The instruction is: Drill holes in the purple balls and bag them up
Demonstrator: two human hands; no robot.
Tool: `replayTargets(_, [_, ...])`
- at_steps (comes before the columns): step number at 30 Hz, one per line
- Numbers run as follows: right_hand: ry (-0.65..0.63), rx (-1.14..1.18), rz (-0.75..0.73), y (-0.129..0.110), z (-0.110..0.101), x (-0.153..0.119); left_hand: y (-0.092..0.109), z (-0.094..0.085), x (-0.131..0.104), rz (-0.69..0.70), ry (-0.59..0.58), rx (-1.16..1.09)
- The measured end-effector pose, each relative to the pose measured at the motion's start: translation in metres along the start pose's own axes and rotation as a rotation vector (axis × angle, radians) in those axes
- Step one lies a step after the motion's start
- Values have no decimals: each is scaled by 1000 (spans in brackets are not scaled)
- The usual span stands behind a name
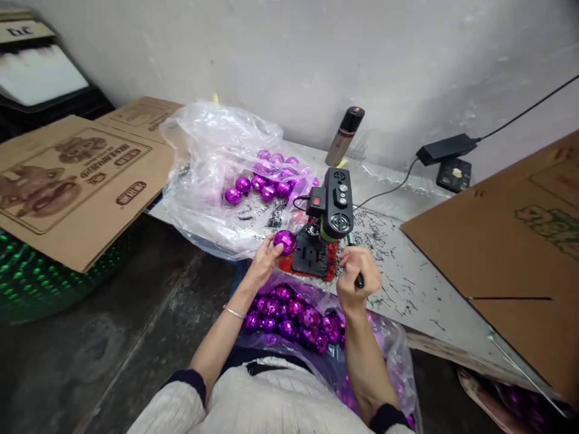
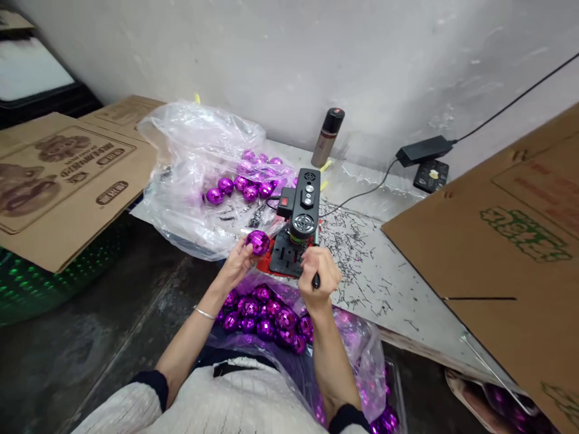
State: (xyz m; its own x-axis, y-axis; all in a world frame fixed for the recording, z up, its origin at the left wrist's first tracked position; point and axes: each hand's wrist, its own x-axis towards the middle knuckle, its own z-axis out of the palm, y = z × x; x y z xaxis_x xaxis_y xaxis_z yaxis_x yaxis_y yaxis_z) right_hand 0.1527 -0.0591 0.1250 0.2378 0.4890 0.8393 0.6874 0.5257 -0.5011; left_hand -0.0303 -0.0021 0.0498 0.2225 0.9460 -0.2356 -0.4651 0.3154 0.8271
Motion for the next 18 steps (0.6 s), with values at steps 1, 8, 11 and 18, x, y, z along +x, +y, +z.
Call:
replayTargets(1, [1, -2, 12, -1, 0, 2, -12, 7, 0, 5, -2, 16])
replayTargets(8, [-1, 1, 139, -14, 0, 22, -58, 25, 13, 354, 31, 740])
replayTargets(11, [8, 18, 137, -15, 0, 23, -60, 25, 17, 424, 28, 1044])
replayTargets(18, [7, 18, 122, -14, -1, 16, -56, 24, 29, 477, -70, 1144])
